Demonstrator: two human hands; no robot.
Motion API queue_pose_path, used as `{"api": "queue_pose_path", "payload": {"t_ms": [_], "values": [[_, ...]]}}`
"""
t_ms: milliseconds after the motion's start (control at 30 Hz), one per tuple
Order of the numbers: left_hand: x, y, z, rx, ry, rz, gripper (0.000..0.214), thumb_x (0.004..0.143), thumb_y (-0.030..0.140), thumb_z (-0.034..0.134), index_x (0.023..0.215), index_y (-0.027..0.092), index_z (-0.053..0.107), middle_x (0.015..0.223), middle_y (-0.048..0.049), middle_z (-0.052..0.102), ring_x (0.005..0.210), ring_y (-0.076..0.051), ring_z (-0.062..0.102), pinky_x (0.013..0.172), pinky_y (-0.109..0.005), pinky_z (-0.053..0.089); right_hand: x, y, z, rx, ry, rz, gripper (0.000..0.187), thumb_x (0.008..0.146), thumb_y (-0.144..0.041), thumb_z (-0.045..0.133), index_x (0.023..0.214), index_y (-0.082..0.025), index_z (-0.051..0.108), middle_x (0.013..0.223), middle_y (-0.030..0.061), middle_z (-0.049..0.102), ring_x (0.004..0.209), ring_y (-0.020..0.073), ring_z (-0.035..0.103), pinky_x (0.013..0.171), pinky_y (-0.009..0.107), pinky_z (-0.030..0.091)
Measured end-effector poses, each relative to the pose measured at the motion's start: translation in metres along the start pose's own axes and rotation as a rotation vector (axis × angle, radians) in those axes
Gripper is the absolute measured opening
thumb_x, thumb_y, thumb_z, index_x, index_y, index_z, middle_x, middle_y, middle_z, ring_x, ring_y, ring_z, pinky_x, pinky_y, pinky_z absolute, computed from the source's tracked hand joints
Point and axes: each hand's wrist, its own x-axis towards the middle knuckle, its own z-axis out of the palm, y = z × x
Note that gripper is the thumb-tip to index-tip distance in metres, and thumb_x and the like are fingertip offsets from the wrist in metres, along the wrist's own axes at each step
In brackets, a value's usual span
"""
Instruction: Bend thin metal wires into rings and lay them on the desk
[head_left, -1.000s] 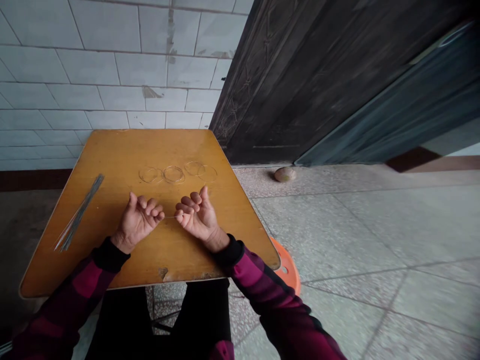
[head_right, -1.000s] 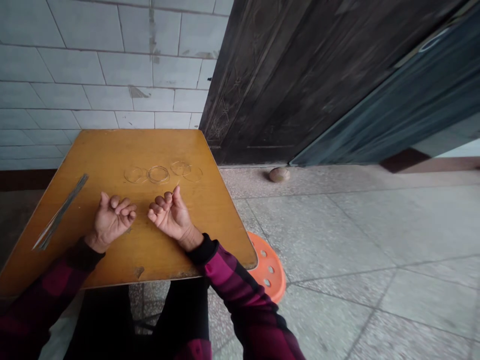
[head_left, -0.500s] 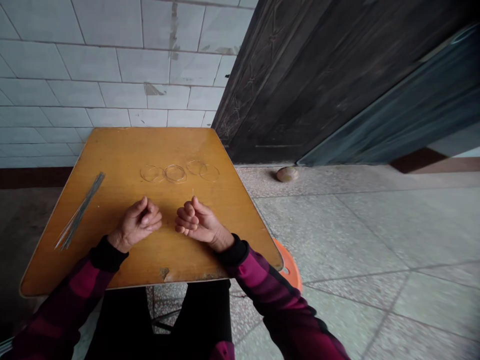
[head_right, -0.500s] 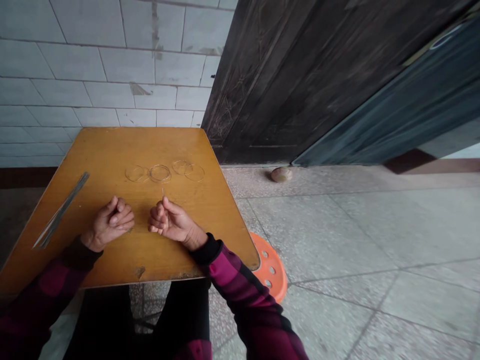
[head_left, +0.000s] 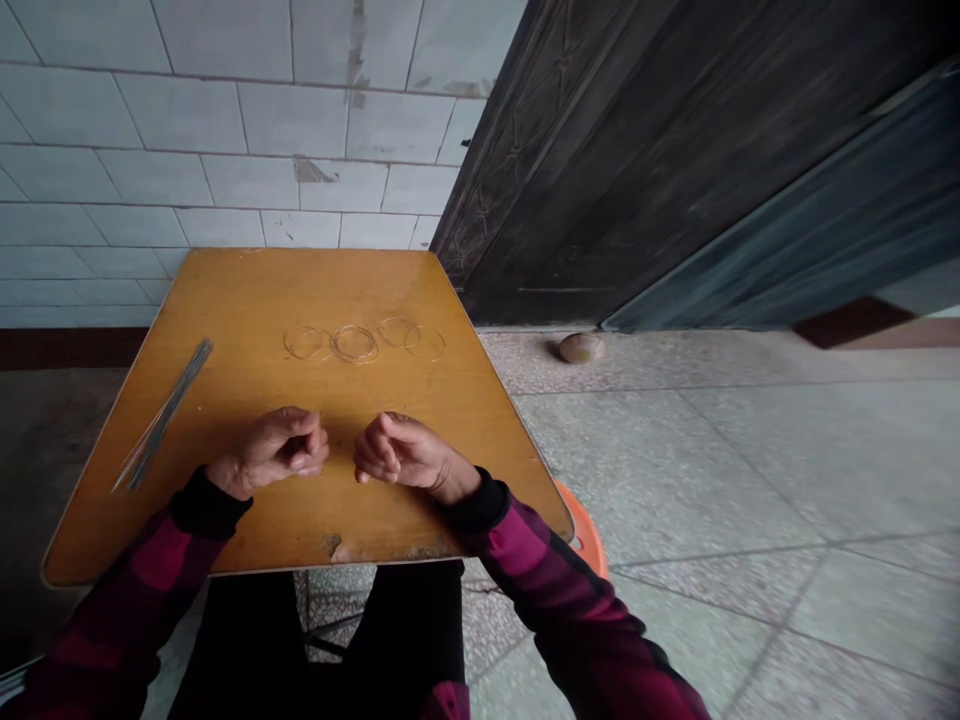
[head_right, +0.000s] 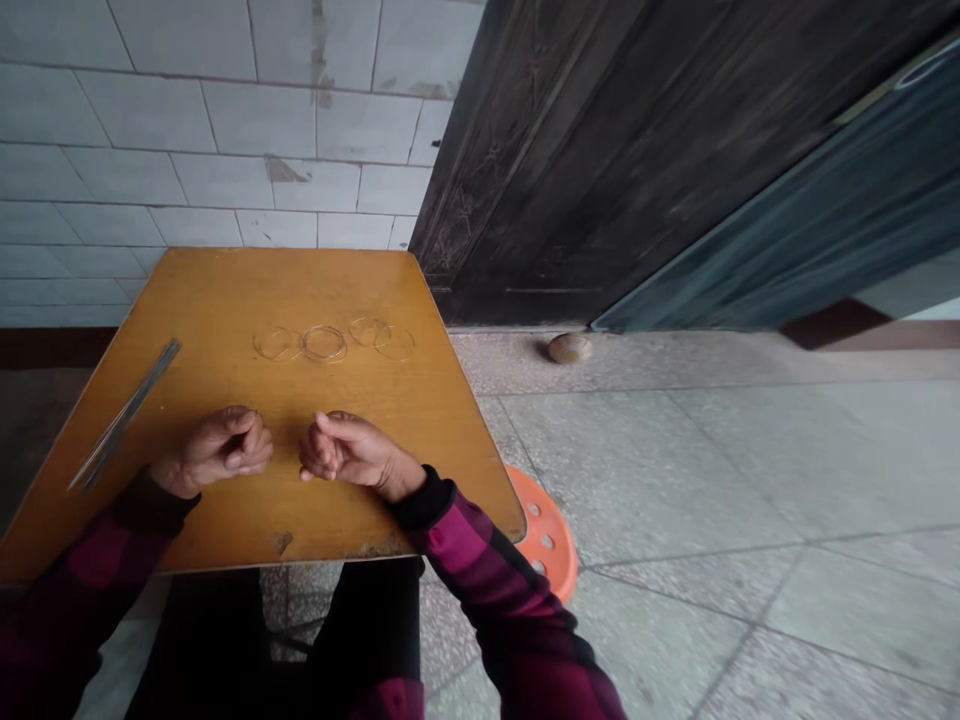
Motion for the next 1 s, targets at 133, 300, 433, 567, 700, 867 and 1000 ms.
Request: {"api": "queue_pose_path", "payload": {"t_ms": [133,300,433,567,700,867,1000], "values": [[0.001,0.0,0.002,0.034,0.024,-0.002,0.039,0.073,0.047,0.073,0.051,0.017,0.062,0.037,0.0042,0.039,0.038,-0.007,0.032,0.044,-0.023,0.028,0.001,-0.001,0.004,-0.018,0.016,0.001,0.052,0.087,-0.054,0.061,0.053,-0.015,0.057,0.047,-0.0051,0.05,0.045,0.006,0.048,0.067,0.025,0.053],[0.003,-0.003,0.006,0.091,0.091,0.028,0.042,0.074,0.046,0.072,0.048,0.017,0.056,0.035,0.0057,0.035,0.037,-0.006,0.031,0.043,-0.022,0.026,0.003,-0.001,0.009,-0.021,0.091,0.037,0.048,0.086,-0.051,0.065,0.055,-0.015,0.056,0.047,-0.007,0.05,0.044,0.0053,0.048,0.063,0.023,0.052],[0.003,-0.004,0.009,0.148,0.138,-0.005,0.044,0.072,0.05,0.072,0.049,0.017,0.057,0.035,0.0061,0.035,0.037,-0.006,0.03,0.043,-0.023,0.024,0.003,0.0,0.009,-0.042,0.129,0.078,0.049,0.084,-0.05,0.067,0.052,-0.015,0.057,0.042,-0.0065,0.05,0.042,0.0053,0.047,0.061,0.023,0.053],[0.002,-0.003,0.011,0.162,0.154,-0.021,0.039,0.075,0.048,0.071,0.055,0.016,0.062,0.034,0.0074,0.032,0.035,-0.005,0.027,0.043,-0.023,0.025,0.003,0.001,0.01,-0.058,0.137,0.097,0.049,0.085,-0.049,0.066,0.052,-0.014,0.057,0.043,-0.0063,0.051,0.041,0.005,0.049,0.062,0.023,0.054],[0.002,-0.002,0.011,0.141,0.124,-0.013,0.029,0.077,0.044,0.069,0.066,0.016,0.069,0.032,0.0085,0.031,0.034,-0.005,0.024,0.043,-0.021,0.025,0.003,0.0,0.011,-0.038,0.121,0.111,0.047,0.085,-0.046,0.067,0.051,-0.015,0.056,0.043,-0.0072,0.051,0.041,0.0046,0.048,0.063,0.022,0.054],[0.003,-0.003,0.011,0.122,0.115,-0.019,0.026,0.077,0.04,0.069,0.066,0.016,0.07,0.031,0.008,0.033,0.033,-0.005,0.023,0.041,-0.02,0.024,0.004,0.0,0.012,-0.021,0.121,0.094,0.046,0.084,-0.043,0.068,0.049,-0.014,0.056,0.041,-0.0065,0.05,0.04,0.0048,0.048,0.062,0.022,0.054],[0.003,-0.003,0.012,0.125,0.1,-0.04,0.025,0.078,0.036,0.067,0.067,0.014,0.07,0.03,0.0081,0.034,0.032,-0.004,0.023,0.041,-0.02,0.024,0.005,0.001,0.013,-0.016,0.135,0.119,0.047,0.082,-0.042,0.07,0.047,-0.015,0.055,0.039,-0.0066,0.049,0.037,0.0045,0.047,0.061,0.022,0.055]]}}
